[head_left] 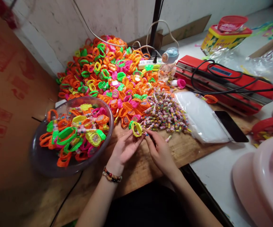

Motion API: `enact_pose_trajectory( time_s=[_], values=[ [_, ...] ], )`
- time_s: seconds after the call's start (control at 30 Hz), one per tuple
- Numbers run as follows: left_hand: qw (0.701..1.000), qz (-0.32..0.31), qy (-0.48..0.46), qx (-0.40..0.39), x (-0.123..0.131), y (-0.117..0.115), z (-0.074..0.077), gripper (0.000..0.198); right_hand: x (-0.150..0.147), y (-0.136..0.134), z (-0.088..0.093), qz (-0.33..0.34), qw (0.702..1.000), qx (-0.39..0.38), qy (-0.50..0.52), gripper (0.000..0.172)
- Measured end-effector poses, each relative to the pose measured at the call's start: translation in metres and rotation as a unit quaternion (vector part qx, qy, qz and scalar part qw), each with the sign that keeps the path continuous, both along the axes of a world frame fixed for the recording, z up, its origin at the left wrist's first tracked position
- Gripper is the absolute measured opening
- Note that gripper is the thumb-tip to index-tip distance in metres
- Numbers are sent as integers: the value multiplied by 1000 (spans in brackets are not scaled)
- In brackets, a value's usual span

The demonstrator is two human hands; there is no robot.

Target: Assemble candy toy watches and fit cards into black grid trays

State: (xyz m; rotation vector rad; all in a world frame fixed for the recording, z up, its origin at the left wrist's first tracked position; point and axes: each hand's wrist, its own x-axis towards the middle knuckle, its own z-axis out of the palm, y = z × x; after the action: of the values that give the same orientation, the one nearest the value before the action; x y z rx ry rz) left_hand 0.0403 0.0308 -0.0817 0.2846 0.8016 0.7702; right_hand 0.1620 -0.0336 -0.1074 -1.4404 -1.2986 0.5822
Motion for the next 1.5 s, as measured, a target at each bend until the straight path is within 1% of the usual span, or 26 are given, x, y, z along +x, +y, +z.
enact_pose_trajectory(
  time_s=[0.07,0.13,0.23,0.3,0.4,0.5,0.63,0.73,0.83,0.87,0.93,1.0,1.03,1.1,1.17,1.2,1.23,1.27,1.3,1.33,1.37,1.4,1.43,1.47,1.5],
  values=[
    [1000,-17,-23,9,-2,-4,-1,20,2,-3,2,-2,999,5,-49,28],
    [998,-38,-17,41,-5,-7,-2,17,4,-5,4,-4,997,2,-73,29],
    [992,-74,15,97,-8,-12,-2,33,7,-8,7,2,997,-10,-81,27],
    [989,-80,35,115,-9,-14,0,36,9,-10,11,9,996,-5,-90,25],
    [992,-45,47,106,-11,-16,2,38,12,-15,16,8,993,17,-113,23],
    [994,-21,48,100,-11,-18,2,46,10,-18,18,6,989,27,-148,25],
    [988,-9,76,131,-8,-21,3,47,-1,-19,15,-16,978,28,-206,31],
    [980,12,117,161,-7,-23,5,45,-5,-18,15,-26,967,28,-252,31],
    [967,34,163,191,-7,-27,5,42,-6,-18,19,-29,945,16,-327,33],
    [962,41,179,203,-7,-29,4,41,-6,-18,21,-37,931,12,-364,33],
    [948,49,210,233,-7,-32,2,39,-6,-18,24,-61,893,3,-445,30],
    [933,54,241,262,-7,-37,-1,36,-6,-18,26,-76,860,5,-505,27],
    [924,56,260,276,-6,-39,-2,34,-6,-18,26,-73,851,15,-520,27],
    [900,57,306,303,-6,-44,-1,32,-7,-18,26,-56,852,47,-518,28],
    [864,42,369,341,-10,-49,5,31,-7,-19,26,-29,869,77,-488,26],
    [835,40,406,369,-14,-51,11,31,-5,-19,25,-11,878,82,-471,24],
    [794,53,451,404,-21,-51,18,32,-2,-19,25,7,885,77,-458,23],
    [740,85,503,438,-31,-50,27,36,3,-19,23,21,890,63,-452,28],
    [671,130,562,466,-42,-47,37,41,10,-19,21,25,890,39,-454,36],
    [587,182,622,485,-54,-42,48,48,19,-19,17,18,883,4,-468,42],
    [504,222,678,487,-66,-37,58,57,28,-19,11,2,871,-37,-490,43],
    [432,234,726,481,-76,-32,67,64,39,-19,4,-13,855,-77,-513,40],
    [386,234,749,484,-82,-27,74,68,49,-19,-3,-18,839,-111,-532,36],
    [367,230,754,494,-84,-23,77,68,58,-19,-11,-10,828,-133,-545,32],
    [362,221,745,515,-81,-19,75,64,66,-20,-20,7,823,-142,-550,29]
  ],
)
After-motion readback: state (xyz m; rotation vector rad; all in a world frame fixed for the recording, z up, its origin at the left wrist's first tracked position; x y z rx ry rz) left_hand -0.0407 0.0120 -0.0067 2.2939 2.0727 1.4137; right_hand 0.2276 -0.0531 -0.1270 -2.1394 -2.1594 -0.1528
